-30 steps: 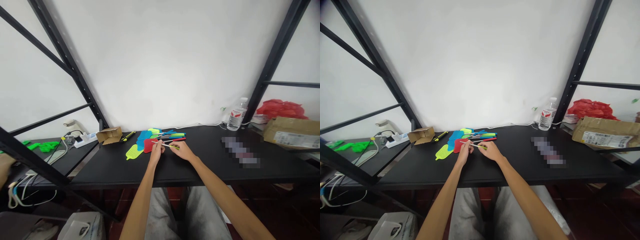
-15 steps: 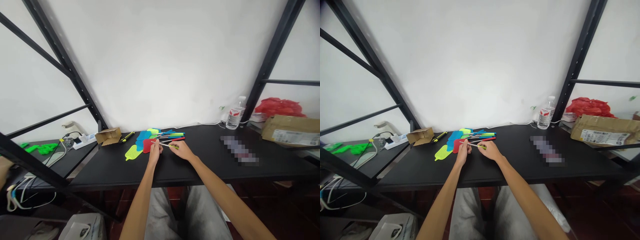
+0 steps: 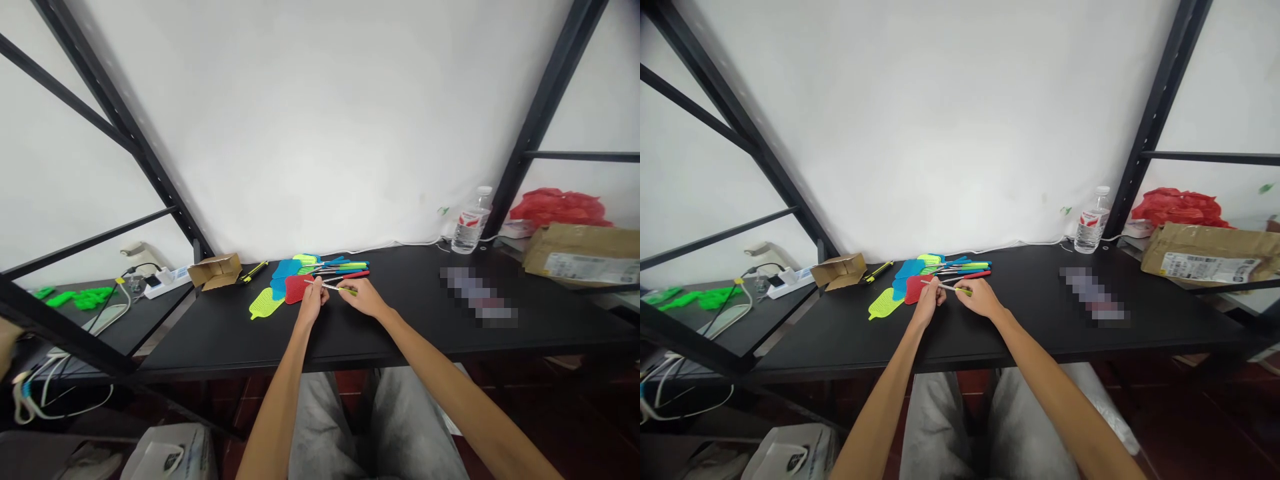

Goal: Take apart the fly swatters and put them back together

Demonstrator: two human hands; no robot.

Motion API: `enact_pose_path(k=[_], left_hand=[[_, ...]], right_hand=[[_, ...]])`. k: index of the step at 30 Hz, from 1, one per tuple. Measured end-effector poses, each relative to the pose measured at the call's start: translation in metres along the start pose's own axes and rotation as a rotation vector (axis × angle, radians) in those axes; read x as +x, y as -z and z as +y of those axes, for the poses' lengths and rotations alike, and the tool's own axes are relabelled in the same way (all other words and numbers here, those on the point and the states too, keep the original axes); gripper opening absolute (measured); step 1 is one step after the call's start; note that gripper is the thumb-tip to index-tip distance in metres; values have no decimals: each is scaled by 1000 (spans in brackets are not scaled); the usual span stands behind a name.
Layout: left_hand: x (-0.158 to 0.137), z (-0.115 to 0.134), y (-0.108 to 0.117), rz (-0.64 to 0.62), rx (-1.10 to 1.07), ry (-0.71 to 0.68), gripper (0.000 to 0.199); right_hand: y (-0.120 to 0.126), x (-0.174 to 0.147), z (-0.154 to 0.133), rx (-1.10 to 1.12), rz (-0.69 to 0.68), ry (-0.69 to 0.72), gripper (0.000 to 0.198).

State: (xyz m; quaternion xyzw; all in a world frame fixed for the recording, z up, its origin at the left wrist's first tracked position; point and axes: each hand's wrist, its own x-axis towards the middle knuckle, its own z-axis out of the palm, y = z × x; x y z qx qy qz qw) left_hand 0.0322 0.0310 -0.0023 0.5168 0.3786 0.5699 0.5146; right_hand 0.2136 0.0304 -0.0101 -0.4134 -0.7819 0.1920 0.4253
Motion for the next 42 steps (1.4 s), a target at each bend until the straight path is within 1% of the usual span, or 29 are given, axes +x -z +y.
enact_pose_path(k=[4, 8, 13, 16, 19, 21, 22, 23, 24, 26, 27, 29, 30, 32, 33, 34, 36, 39, 42], left_hand=[[-1, 2, -1, -36, 23, -1, 49], [-1, 2, -1, -25, 0, 23, 48], [0, 0, 0, -85, 127, -80, 51], [-1, 0, -1, -44, 180, -100, 54], [-7, 3, 4, 20, 212, -78, 49], [-15, 8, 16, 53, 258, -100, 40], [-20, 11, 24, 82, 301, -136, 34], [-25, 15, 35, 118, 365, -182, 27], [-29, 18, 47, 182, 449, -228, 23], [-39, 25, 74, 267, 724, -283, 19], [-42, 27, 88, 287, 899, -293, 23], [-50, 30, 111, 261, 1240, -233, 41], [-53, 30, 120, 217, 1360, -173, 49], [-63, 29, 129, 121, 1520, -71, 58], [-69, 28, 130, 83, 1570, -46, 60], [-76, 28, 128, 58, 1609, -46, 62], [-93, 28, 117, 14, 1657, -108, 62], [-119, 29, 94, -88, 1664, -243, 61], [-142, 33, 69, -245, 1607, -415, 58]], right_hand=[[0, 0, 0, 5, 3, 4, 23], [1, 0, -1, -10, 15, 4, 23], [0, 0, -2, 1, 16, -4, 23], [0, 0, -2, 36, 17, 0, 23], [0, 0, -2, 72, 16, 5, 24], [0, 1, -2, 88, 10, 6, 24], [1, 1, -3, 92, 7, 8, 24], [1, 1, -3, 90, 3, 11, 23], [1, 1, -3, 86, 1, 14, 23], [1, 1, -4, 73, 1, 18, 23], [1, 1, -4, 67, 3, 17, 23], [1, 1, -4, 61, 5, 13, 23], [1, 1, -4, 59, 7, 9, 22], [1, 1, -2, 57, 10, -1, 22], [1, 1, -2, 58, 14, -5, 22], [0, 1, -1, 61, 17, -8, 22], [0, 1, -1, 63, 21, -9, 22], [1, 2, -1, 55, 19, 1, 22], [2, 1, -3, 44, 23, 2, 23]])
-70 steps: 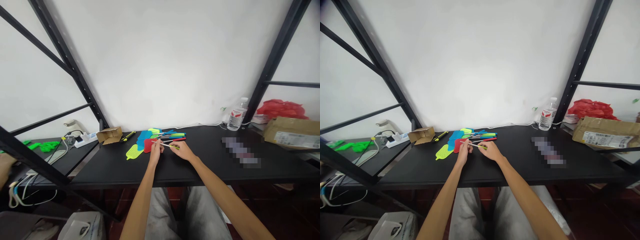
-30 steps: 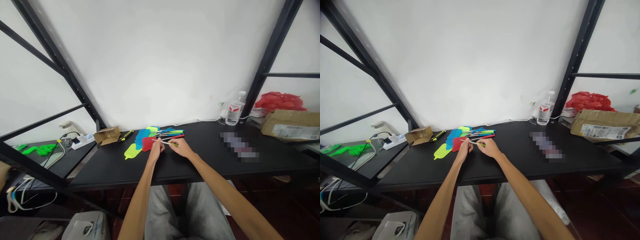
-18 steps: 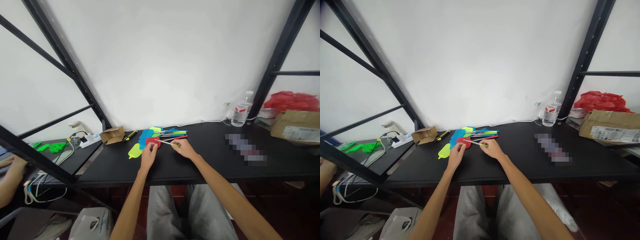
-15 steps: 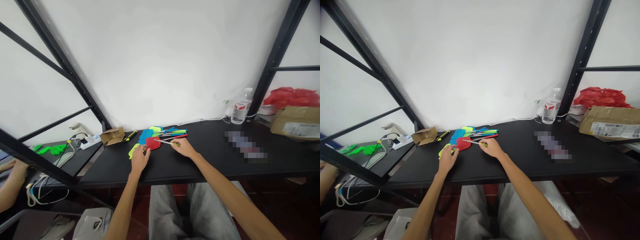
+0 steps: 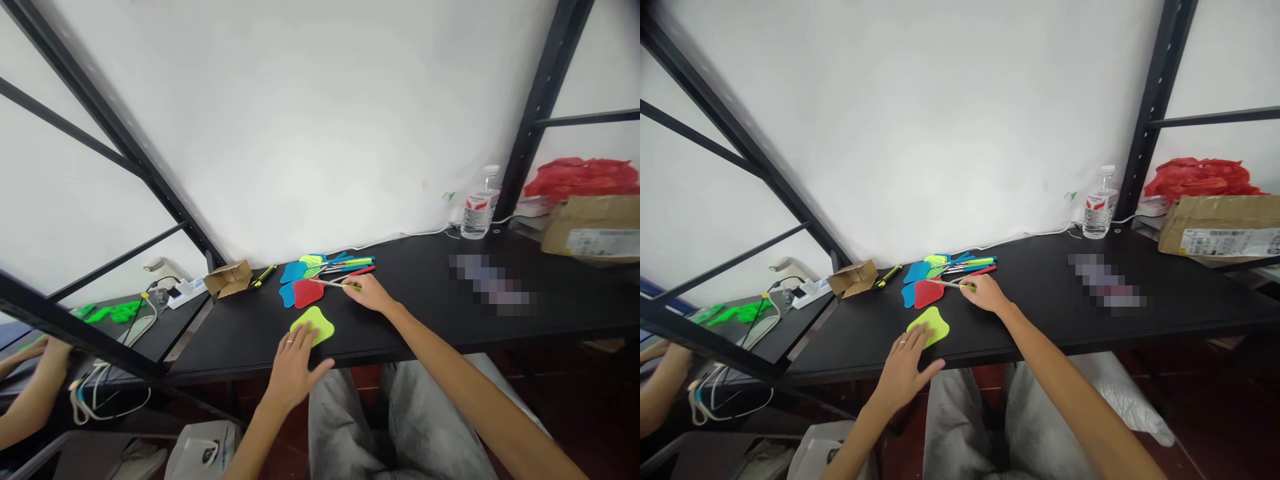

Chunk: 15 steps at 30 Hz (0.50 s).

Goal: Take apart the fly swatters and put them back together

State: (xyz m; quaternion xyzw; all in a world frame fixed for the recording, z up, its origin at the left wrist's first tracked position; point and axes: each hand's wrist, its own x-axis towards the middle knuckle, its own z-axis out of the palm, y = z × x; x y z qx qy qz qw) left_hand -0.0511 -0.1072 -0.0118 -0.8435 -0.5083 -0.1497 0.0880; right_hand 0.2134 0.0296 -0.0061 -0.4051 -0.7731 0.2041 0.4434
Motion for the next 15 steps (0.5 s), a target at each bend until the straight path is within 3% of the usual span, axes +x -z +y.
enact_pose_path(k=[4, 7, 9, 12, 15], left_hand=[[-3, 27, 9, 38, -113, -181, 32], [11, 27, 12, 130, -277, -165, 25], [31, 17, 11, 264, -411, -42, 22], [72, -11, 1, 488, -622, 285, 27], [115, -39, -14, 703, -970, 526, 33]], right_hand=[[1, 0, -1, -26, 7, -11, 23], [0, 1, 3, -50, 16, -19, 23], [-1, 2, 6, -65, 34, -40, 24], [-1, 3, 9, -76, 71, -72, 25], [1, 4, 9, -72, 83, -99, 26]])
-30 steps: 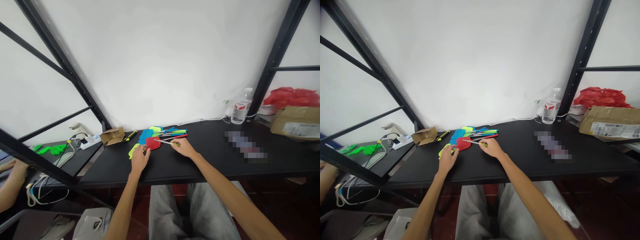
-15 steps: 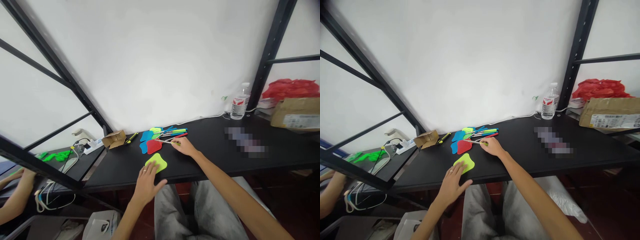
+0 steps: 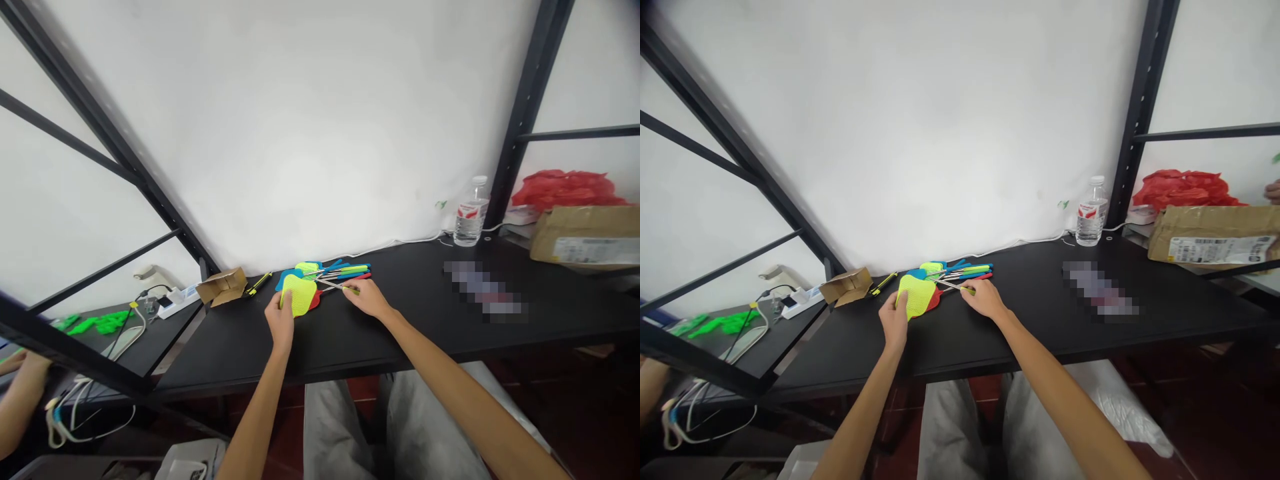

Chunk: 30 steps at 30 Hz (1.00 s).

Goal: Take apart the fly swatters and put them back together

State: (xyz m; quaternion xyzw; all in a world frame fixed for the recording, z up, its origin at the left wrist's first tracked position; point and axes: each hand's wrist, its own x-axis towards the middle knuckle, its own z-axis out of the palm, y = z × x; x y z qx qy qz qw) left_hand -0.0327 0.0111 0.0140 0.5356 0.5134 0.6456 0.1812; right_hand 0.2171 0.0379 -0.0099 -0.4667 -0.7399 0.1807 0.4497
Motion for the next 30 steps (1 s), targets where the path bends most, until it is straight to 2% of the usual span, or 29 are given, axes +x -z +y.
enact_pose_path(k=[4, 7, 13, 19, 23, 30], left_hand=[[34, -23, -23, 216, -374, 285, 33], [39, -32, -29, 273, -536, 401, 43], [32, -37, -26, 243, -629, 372, 77], [30, -37, -24, 225, -622, 374, 66], [28, -37, -24, 258, -641, 411, 63], [28, -41, -23, 232, -692, 424, 59]], right_hand=[[1, -1, -2, 5, 11, -11, 26], [0, -1, -3, 3, 18, -14, 25], [0, -1, -3, 20, -11, -6, 24], [2, -2, -6, 42, -46, 17, 26], [2, -4, -9, 37, -74, 45, 26], [2, -5, -9, 30, -86, 39, 28]])
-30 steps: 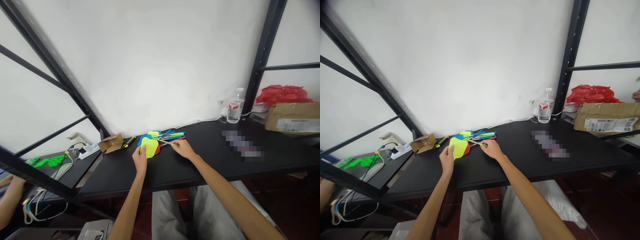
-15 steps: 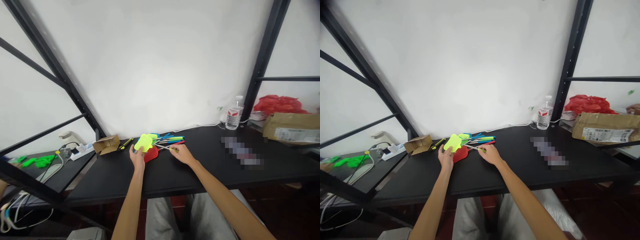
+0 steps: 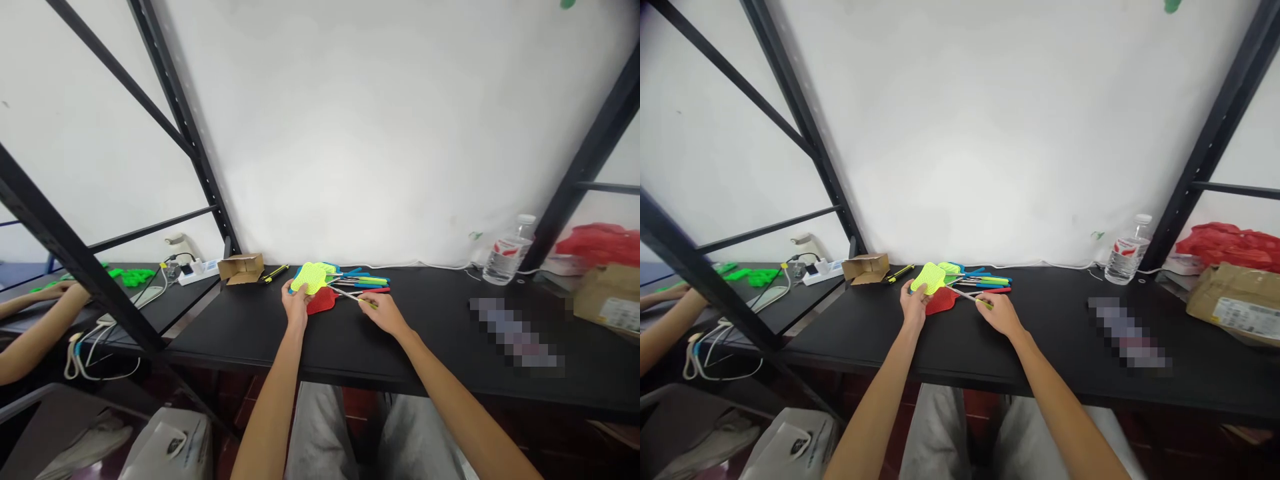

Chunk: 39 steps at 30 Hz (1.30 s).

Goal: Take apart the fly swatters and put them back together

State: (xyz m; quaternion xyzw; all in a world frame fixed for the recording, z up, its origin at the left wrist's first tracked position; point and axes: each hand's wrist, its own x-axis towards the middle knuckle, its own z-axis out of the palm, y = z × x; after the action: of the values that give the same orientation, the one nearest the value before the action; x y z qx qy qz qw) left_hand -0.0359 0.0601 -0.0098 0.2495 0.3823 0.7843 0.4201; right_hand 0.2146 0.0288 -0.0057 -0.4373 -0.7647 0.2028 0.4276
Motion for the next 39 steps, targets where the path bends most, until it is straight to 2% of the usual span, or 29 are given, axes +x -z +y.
enact_pose_path(k=[16, 25, 39], left_hand=[[-5, 0, 0, -62, 51, -26, 69], [-5, 1, 0, -140, 90, -53, 84], [-5, 0, 0, -168, 126, -68, 88]], right_hand=[[-1, 0, 4, -28, 6, -15, 28], [-1, 1, 5, -80, 3, -23, 28], [0, 2, 5, -143, -9, -37, 28]])
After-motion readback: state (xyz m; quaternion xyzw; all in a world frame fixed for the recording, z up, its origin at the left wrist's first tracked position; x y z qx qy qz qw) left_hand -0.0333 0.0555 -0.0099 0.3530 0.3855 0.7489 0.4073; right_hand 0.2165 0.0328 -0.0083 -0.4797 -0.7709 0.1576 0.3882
